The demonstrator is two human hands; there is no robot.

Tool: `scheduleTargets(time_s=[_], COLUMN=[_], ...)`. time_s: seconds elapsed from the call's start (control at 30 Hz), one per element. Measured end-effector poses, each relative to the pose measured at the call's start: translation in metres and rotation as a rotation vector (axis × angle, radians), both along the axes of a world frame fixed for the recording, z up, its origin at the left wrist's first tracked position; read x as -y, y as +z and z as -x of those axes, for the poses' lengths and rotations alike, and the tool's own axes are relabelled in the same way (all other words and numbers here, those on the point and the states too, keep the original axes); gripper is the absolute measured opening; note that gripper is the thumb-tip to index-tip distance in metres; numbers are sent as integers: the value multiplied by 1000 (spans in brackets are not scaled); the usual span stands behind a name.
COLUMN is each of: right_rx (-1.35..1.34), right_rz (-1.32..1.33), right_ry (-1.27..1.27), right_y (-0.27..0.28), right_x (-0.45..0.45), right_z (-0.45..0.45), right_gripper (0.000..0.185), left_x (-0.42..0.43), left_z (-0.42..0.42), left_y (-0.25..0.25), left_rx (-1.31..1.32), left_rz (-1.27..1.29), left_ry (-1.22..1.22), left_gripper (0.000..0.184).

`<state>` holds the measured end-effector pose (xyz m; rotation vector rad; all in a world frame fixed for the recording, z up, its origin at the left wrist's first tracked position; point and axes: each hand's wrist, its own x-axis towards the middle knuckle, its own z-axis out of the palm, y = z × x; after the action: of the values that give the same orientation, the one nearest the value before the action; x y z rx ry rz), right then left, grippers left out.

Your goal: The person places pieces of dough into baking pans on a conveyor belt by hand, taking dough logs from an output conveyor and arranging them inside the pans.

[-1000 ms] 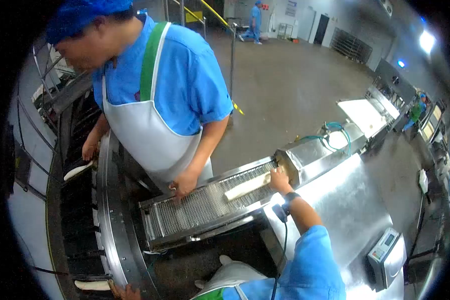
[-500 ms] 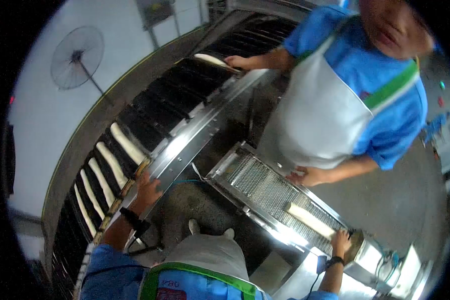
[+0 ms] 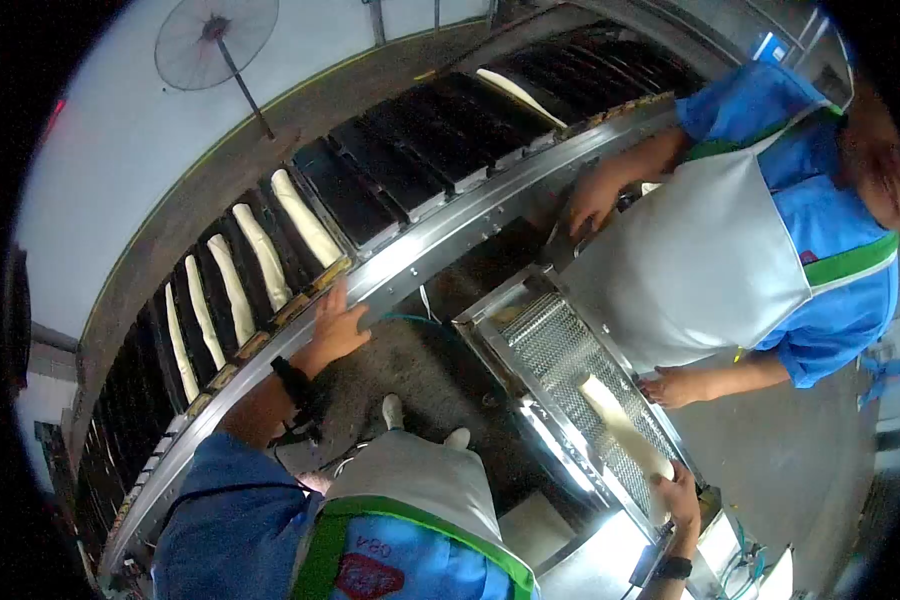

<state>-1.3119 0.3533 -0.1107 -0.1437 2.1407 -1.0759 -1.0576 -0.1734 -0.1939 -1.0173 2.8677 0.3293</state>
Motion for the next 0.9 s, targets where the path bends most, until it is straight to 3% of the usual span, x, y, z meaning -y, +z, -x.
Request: scheduleTargets(time_s=[0.1,0.17,0.23,0.27,0.37,0.57,0.8,0.9], right_rx=[-1,42,-3,-31,-110,-86,-144,-160], right_rz=[165,181,394,398,454,611,872,858], right_ry=[-4,3,-92,32,-19,164,484,574], right_y=[12,44,65,55,93,140,199,193], right_x=[32,73,109,103,176,315,479,531], right_z=[1,-4,-13,6,-7,-5,-31,-37], right_gripper=[37,29,34,42,46,37,31,40], left_x=[3,7,11,12,16,30,60,72], left_z=[-1,-4,-6,-7,-15,-43,-86,-101], left_y=[2,3,7,12,16,64,94,95], left_rx=[-34,-15,-13,-1,-108,-282,-380,-403], left_rz=[-13,-54,-124,-148,-273,-283,-341,-309], left_ry=[8,36,22,26,-25,-128,9,28], left_gripper=[39,40,42,44,45,40,39,38])
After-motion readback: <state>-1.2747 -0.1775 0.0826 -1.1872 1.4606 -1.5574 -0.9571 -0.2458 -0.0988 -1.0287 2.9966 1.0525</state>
